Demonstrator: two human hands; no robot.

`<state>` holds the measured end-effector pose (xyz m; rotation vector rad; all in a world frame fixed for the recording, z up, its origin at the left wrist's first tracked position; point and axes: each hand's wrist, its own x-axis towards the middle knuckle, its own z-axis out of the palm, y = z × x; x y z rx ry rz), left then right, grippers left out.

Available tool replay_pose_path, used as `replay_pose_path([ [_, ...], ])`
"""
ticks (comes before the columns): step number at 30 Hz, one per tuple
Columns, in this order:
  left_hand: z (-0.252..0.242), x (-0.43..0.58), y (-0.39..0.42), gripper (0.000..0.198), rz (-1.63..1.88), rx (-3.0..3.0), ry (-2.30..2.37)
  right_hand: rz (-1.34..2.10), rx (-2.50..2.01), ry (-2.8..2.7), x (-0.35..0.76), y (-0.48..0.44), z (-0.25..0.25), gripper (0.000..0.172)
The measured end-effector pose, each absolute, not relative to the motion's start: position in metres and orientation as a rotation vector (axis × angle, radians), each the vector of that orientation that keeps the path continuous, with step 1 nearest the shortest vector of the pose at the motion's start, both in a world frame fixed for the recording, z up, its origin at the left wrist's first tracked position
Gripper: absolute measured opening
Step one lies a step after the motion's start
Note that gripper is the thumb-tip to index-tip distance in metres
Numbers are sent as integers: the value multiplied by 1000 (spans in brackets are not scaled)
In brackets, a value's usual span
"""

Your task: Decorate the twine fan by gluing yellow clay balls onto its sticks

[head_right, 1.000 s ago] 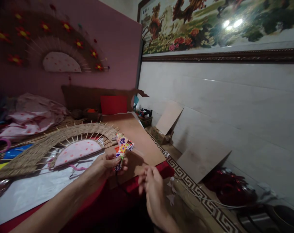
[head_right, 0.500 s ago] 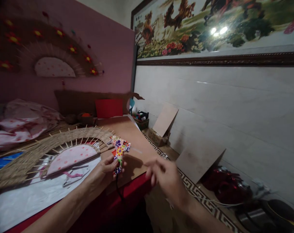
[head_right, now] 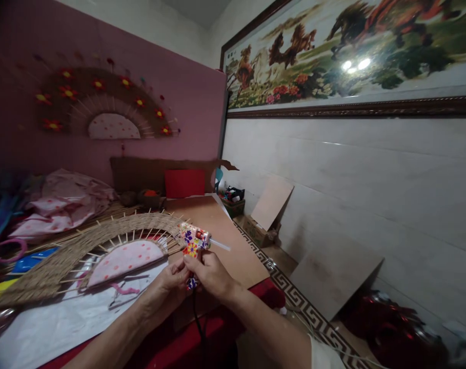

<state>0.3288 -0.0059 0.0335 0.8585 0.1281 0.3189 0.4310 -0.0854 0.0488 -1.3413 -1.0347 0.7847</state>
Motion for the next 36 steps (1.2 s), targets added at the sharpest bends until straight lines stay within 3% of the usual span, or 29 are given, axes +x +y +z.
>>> replay_pose_path([
  [6, 27, 328, 9, 35, 466, 961, 481, 15, -1799, -1248, 436, -87, 60, 25],
  [11, 36, 319, 20, 34, 688, 874, 504, -471, -2079, -1498, 435, -85, 50, 44],
  [19, 41, 317, 29, 27, 765, 986, 496, -610, -2169, -1552, 433, -79, 43, 48],
  [24, 44, 315, 30, 30, 747, 913, 471, -334, -1983, -1457, 434, -76, 46, 43],
  [29, 46, 313, 29, 30, 845, 1022, 495, 725, -1450, -935, 440, -71, 57, 15],
  [31, 46, 313, 26, 29, 888, 1145, 508, 1095, -1153, -729, 444, -70, 59, 14],
  [36, 47, 312, 16, 23, 917, 1371, 510, 1349, -816, -564, 447, -72, 57, 15],
])
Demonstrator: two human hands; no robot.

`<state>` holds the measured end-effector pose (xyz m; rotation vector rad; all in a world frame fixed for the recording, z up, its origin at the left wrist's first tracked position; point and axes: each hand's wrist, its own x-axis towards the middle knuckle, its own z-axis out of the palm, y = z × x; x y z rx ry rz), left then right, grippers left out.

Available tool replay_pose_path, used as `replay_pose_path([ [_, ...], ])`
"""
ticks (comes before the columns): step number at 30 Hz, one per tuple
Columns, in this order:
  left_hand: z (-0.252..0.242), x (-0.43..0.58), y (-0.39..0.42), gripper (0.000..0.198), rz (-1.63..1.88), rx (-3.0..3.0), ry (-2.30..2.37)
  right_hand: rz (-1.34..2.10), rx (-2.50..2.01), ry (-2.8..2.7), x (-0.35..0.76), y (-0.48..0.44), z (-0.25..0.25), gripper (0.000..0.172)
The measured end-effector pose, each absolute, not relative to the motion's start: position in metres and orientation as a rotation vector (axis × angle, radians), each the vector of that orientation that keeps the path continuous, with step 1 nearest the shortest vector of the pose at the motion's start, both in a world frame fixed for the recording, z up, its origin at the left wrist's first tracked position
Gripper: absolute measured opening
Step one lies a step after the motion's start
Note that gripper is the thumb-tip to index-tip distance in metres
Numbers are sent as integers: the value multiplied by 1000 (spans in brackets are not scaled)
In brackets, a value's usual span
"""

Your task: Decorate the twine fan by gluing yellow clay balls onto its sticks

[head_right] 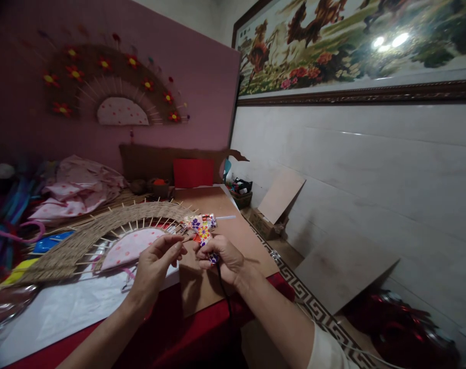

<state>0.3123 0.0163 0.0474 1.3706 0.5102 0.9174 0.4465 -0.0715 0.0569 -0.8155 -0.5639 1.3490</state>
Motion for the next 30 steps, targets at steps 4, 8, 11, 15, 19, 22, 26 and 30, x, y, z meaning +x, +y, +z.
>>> replay_pose_path([
  [4, 47, 313, 13, 19, 906, 1445, 508, 1433, -658, -505, 447, -75, 55, 21],
  [8, 47, 314, 14, 18, 894, 1477, 504, 1458, -581, -480, 450, -77, 55, 25],
  [11, 45, 314, 13, 17, 874, 1475, 514, 1460, -586, -440, 452, -77, 54, 22],
  [15, 43, 314, 6, 15, 918, 1619, 526, 1473, -586, -415, 453, -75, 50, 22],
  [19, 44, 319, -3, 14, 960, 1746, 543, 1453, -636, -448, 449, -72, 43, 25],
  [22, 41, 324, -6, 21, 897, 1614, 549, 1401, -687, -476, 444, -70, 37, 25],
  [26, 33, 329, -2, 26, 835, 1468, 524, 1337, -692, -504, 441, -67, 30, 27],
  [30, 29, 329, 1, 29, 856, 1428, 531, 1311, -667, -535, 441, -67, 24, 25],
])
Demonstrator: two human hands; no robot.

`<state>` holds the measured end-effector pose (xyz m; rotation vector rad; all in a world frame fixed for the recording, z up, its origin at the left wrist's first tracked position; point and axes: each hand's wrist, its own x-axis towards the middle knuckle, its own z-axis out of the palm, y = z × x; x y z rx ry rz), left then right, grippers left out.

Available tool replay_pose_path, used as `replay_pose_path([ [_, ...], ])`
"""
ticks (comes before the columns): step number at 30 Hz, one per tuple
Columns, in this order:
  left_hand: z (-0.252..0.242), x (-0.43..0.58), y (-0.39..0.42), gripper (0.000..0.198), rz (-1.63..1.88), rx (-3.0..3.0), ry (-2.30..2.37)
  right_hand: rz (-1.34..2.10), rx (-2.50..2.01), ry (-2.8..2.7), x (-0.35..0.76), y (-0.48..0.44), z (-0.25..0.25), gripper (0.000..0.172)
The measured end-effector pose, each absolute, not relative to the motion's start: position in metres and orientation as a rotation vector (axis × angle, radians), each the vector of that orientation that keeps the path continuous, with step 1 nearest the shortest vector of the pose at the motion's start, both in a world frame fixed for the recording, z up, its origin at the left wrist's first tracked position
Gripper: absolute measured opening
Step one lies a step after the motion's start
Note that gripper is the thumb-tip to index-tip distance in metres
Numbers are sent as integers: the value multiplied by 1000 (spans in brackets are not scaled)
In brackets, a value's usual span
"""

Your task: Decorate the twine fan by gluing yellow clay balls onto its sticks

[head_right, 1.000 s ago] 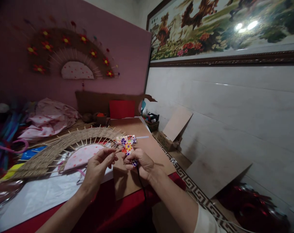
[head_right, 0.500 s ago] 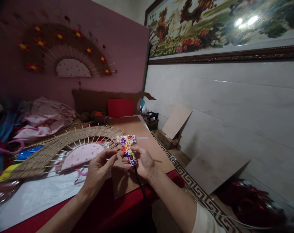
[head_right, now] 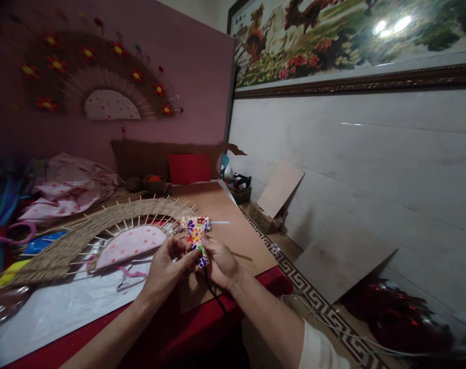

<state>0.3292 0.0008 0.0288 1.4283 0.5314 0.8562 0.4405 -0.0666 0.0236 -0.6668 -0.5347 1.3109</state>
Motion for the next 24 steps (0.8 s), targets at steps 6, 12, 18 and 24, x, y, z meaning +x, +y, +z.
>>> replay_pose_path([
  [6, 31, 326, -1, 27, 870, 1503, 568, 1321, -704, -549, 436, -71, 25, 24],
  [12, 36, 325, 0, 32, 734, 1333, 475, 1315, -621, -551, 436, -73, 29, 24],
  [18, 34, 328, 1, 26, 790, 1368, 500, 1297, -649, -607, 441, -75, 30, 26],
  [24, 29, 322, 7, 17, 955, 1437, 703, 905, -1098, -786, 463, -92, 52, 25],
])
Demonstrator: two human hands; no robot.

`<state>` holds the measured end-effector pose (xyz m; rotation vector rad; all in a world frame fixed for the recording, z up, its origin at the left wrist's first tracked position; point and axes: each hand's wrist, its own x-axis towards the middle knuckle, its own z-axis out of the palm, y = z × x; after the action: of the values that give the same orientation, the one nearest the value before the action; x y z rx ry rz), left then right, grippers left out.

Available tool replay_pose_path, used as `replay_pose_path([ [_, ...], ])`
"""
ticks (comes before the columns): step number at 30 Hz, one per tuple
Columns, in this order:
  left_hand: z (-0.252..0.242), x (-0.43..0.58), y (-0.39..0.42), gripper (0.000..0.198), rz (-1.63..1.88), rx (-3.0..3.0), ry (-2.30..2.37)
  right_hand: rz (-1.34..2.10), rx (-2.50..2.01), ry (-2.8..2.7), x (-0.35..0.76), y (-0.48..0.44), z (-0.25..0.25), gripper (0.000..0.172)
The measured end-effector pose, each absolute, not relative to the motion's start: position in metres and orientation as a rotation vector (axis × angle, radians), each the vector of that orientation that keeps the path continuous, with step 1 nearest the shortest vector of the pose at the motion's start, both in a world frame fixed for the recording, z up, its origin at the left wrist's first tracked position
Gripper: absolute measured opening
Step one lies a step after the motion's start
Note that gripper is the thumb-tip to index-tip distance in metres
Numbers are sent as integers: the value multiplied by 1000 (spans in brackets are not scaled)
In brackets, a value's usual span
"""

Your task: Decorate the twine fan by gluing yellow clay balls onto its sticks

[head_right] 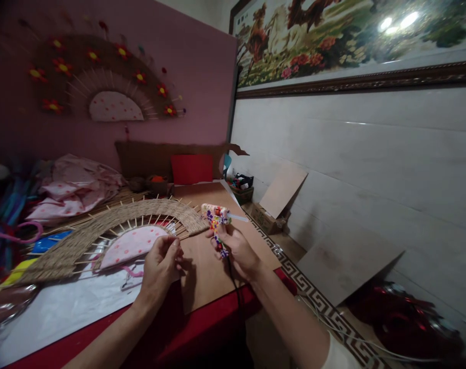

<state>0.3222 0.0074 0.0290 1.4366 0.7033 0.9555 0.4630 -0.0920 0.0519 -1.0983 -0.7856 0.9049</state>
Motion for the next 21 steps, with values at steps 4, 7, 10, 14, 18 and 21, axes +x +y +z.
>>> replay_pose_path([
  [4, 28, 319, 13, 14, 1059, 1539, 760, 363, -1761, -1194, 480, -102, 59, 25],
  [7, 26, 319, 14, 14, 1075, 1550, 768, 114, -2121, -1392, 481, -109, 55, 26],
  [10, 24, 321, 14, 14, 1091, 1525, 768, 61, -2345, -1429, 475, -114, 47, 32],
  [14, 21, 322, 17, 12, 1104, 1529, 771, -7, -2453, -1451, 471, -118, 42, 39],
  [18, 23, 321, 19, 12, 1134, 1524, 769, -69, -2463, -1521, 473, -119, 47, 46],
  [21, 28, 319, 19, 14, 1159, 1522, 773, -213, -2500, -1511, 471, -120, 54, 42],
])
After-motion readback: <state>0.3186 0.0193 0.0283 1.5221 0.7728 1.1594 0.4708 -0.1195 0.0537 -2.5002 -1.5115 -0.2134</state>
